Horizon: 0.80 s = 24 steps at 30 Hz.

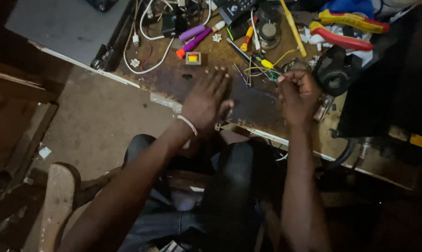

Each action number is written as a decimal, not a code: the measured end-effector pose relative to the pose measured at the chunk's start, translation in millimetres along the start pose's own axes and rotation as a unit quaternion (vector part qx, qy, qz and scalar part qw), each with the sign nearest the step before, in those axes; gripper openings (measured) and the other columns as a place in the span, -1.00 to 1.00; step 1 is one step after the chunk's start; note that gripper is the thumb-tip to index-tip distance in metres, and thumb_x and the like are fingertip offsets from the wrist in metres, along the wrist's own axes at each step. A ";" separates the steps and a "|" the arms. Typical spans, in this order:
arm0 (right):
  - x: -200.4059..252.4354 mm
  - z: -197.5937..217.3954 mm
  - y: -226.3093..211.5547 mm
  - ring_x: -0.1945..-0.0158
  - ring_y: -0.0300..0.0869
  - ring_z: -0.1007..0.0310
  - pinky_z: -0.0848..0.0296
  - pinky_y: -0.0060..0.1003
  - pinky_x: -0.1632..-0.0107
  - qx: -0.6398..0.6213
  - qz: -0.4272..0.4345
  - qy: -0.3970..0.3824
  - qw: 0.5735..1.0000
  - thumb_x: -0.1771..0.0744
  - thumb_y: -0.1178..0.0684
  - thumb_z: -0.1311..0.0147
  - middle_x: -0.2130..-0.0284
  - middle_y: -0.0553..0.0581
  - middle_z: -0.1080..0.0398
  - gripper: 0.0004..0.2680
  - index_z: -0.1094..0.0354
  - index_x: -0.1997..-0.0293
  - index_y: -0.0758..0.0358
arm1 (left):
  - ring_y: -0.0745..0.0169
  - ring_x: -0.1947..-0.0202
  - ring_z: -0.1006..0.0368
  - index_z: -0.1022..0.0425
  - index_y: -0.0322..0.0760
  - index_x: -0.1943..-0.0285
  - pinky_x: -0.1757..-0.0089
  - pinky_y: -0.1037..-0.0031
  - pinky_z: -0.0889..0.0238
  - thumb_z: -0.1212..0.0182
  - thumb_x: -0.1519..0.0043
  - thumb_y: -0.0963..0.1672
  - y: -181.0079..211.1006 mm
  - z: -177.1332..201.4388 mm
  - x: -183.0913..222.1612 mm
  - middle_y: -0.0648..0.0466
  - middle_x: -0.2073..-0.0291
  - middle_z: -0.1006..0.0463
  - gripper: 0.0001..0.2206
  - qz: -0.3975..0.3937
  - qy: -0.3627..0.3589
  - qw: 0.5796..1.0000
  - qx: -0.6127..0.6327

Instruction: Stripping insulation from wires and twisting them together at a repair bench

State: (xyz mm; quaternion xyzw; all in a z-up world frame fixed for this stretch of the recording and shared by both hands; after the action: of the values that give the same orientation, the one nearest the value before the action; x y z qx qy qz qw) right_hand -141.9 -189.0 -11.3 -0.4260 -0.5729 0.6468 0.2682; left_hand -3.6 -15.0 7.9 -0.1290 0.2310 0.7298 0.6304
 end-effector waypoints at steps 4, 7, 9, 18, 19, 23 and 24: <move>2.6 -4.3 -10.0 0.65 -0.28 -0.23 -0.15 -0.49 0.63 0.028 -0.012 0.004 1.000 -0.24 0.21 -0.06 0.61 0.15 -0.26 -0.93 -0.26 0.34 0.37 | -0.11 -0.01 -0.27 -0.35 -0.39 -0.01 -0.05 0.24 -0.02 0.00 -0.17 -0.04 23.6 10.1 13.2 -0.17 0.09 -0.40 -0.64 -0.034 -0.026 0.994 0.104; 2.6 -1.9 -6.3 0.61 -0.28 -0.26 -0.22 -0.50 0.58 0.015 -0.032 0.031 0.999 -0.22 0.20 -0.05 0.58 0.10 -0.25 -0.93 -0.25 0.34 0.31 | 0.01 0.30 -0.42 -0.45 -0.18 0.32 0.24 0.34 -0.26 0.00 -0.16 -0.06 30.7 37.4 18.9 0.02 0.35 -0.49 -0.83 -0.019 0.014 0.970 0.243; 2.6 0.0 -5.0 0.60 -0.29 -0.23 -0.22 -0.50 0.56 0.012 -0.028 0.039 0.999 -0.22 0.21 -0.05 0.58 0.08 -0.22 -0.94 -0.26 0.35 0.31 | 0.05 0.41 -0.34 -0.39 -0.17 0.41 0.33 0.34 -0.22 -0.01 -0.15 -0.04 19.6 23.6 21.6 0.06 0.47 -0.38 -0.82 0.004 0.044 0.984 0.175; 1.1 4.7 4.8 0.62 -0.25 -0.27 -0.21 -0.47 0.56 0.020 0.020 0.020 0.999 -0.25 0.23 -0.04 0.62 0.12 -0.20 -0.95 -0.24 0.35 0.33 | -0.21 0.05 -0.23 -0.35 -0.35 0.07 0.04 0.09 -0.03 0.01 -0.11 0.03 56.3 19.3 2.1 -0.19 0.13 -0.37 -0.61 0.023 -0.136 0.978 0.159; -0.9 4.1 4.5 0.63 -0.24 -0.27 -0.21 -0.46 0.56 0.024 0.021 0.020 0.999 -0.24 0.25 -0.03 0.62 0.11 -0.20 -0.96 -0.24 0.37 0.33 | -0.22 0.24 -0.38 -0.44 -0.27 0.22 0.20 0.10 -0.24 0.04 -0.13 -0.03 64.9 24.1 2.8 -0.13 0.31 -0.48 -0.74 0.036 -0.160 0.957 0.240; 11.9 -6.2 -3.3 0.68 -0.32 -0.21 -0.13 -0.53 0.64 -0.015 -0.015 0.013 1.000 -0.23 0.25 -0.02 0.64 0.08 -0.20 -0.96 -0.24 0.39 0.31 | -0.03 0.53 -0.37 -0.37 -0.16 0.54 0.39 0.31 -0.24 0.10 -0.16 -0.02 58.6 29.2 36.7 0.01 0.69 -0.35 -0.72 0.030 -0.011 0.974 0.222; 11.0 -9.6 -2.3 0.65 -0.30 -0.22 -0.17 -0.49 0.60 -0.002 -0.007 -0.015 1.000 -0.23 0.24 -0.03 0.63 0.09 -0.20 -0.95 -0.24 0.38 0.33 | -0.04 0.54 -0.36 -0.34 -0.16 0.55 0.39 0.30 -0.24 0.08 -0.15 -0.01 53.1 27.9 45.1 0.01 0.70 -0.35 -0.73 0.060 -0.002 0.979 0.196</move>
State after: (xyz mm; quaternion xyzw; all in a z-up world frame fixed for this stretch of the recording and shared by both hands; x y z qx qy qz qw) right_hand -139.4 -174.5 -11.5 -0.4134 -0.5809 0.6499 0.2632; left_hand -60.5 32.5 19.5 0.0122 0.3757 0.7068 0.5992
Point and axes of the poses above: each hand's wrist, its own x-axis away from the middle knuckle, its own z-axis out of the back of the hand, y = z × x, the point moved 2 cm from there along -x, towards the middle knuckle
